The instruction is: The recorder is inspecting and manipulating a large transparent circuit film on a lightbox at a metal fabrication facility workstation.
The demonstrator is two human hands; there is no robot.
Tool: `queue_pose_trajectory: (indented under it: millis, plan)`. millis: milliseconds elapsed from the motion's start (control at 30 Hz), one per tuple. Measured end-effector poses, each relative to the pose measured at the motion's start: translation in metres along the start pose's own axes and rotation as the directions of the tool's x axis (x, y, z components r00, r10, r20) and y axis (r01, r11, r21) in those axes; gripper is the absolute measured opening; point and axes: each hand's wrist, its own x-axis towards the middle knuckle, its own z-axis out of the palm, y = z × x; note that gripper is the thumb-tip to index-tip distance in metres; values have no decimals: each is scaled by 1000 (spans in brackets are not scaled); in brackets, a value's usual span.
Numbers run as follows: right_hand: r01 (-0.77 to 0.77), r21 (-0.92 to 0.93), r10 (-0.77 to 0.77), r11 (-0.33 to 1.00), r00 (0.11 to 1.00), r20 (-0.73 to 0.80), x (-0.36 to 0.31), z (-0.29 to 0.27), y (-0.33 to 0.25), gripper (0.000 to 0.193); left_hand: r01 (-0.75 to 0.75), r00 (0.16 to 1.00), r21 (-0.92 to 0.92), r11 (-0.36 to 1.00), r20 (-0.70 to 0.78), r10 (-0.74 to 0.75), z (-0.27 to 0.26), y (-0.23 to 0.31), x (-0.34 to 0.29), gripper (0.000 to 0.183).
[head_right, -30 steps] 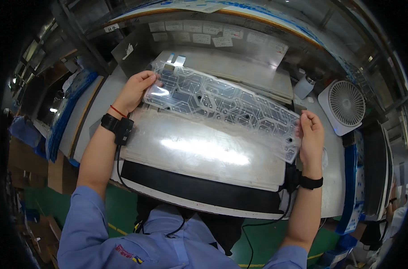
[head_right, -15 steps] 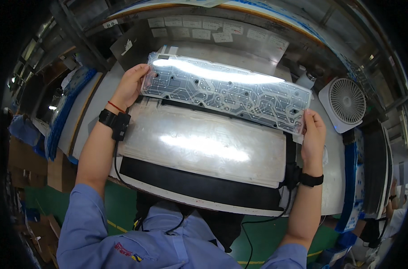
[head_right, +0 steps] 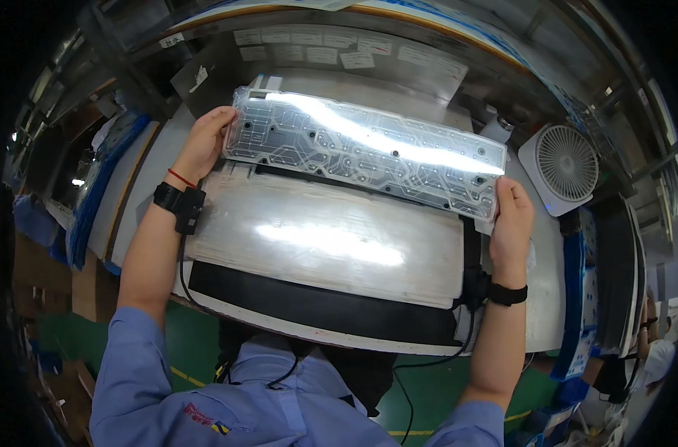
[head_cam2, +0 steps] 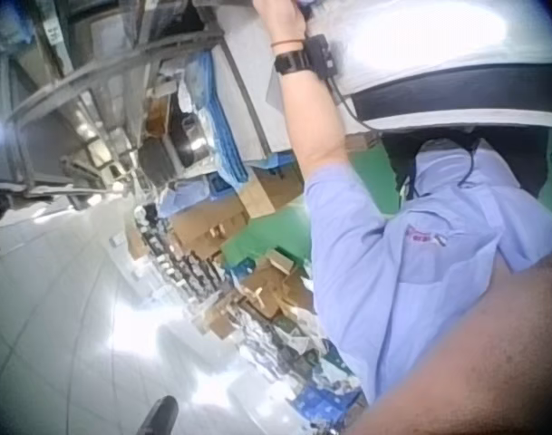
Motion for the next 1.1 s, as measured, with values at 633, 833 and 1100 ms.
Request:
queue_pose_trajectory:
  millis: [633,833,1100]
  plan:
    - [84,82,-84,993,996,-2,-4,6,-10,21,-266,955,-176,948,86,284,-2,5,-5,21]
    - [21,-10,-21,1000,998,63,3,-6,2,25,-182,983,20,983,40,181,4,5,-3,22]
    - [21,25,-23,999,998,53,8,-17,9,17,-41,998,130,991,48,35,7,7,-6,20]
